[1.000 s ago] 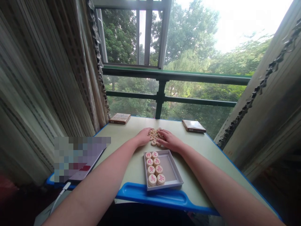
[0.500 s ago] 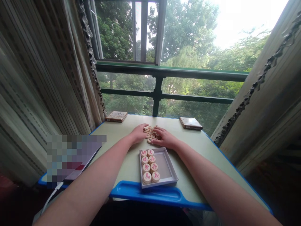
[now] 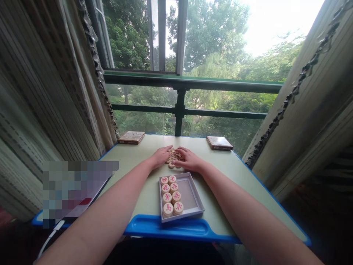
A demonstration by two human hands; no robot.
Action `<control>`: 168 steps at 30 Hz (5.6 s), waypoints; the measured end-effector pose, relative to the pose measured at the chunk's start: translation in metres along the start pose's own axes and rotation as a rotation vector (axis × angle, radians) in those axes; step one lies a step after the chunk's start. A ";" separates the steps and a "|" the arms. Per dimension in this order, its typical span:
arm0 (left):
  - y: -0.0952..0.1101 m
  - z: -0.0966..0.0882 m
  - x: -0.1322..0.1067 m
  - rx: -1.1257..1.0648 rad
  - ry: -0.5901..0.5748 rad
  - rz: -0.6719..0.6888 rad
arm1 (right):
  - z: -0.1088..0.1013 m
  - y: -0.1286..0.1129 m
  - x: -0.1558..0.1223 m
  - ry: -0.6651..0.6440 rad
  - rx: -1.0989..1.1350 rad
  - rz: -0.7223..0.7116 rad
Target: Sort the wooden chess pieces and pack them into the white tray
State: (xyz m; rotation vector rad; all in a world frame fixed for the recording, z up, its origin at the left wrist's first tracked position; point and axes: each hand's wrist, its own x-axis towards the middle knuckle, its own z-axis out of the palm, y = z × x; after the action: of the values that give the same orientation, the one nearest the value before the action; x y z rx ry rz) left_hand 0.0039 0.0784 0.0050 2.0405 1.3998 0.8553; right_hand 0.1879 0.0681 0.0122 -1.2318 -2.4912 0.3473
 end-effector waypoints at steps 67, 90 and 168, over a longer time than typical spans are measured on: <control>-0.015 0.002 -0.003 -0.063 0.021 -0.082 | -0.057 -0.009 -0.029 -0.191 -0.162 0.401; -0.001 -0.002 -0.009 0.048 -0.026 -0.097 | -0.057 -0.017 -0.028 -0.241 -0.077 0.360; -0.001 0.001 -0.009 -0.003 0.198 -0.021 | -0.039 -0.003 -0.024 -0.024 0.131 0.181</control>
State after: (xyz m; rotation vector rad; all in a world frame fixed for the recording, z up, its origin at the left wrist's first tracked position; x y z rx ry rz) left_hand 0.0016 0.0698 0.0018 1.9792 1.5201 1.0735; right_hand 0.2148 0.0498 0.0443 -1.4093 -2.3395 0.5649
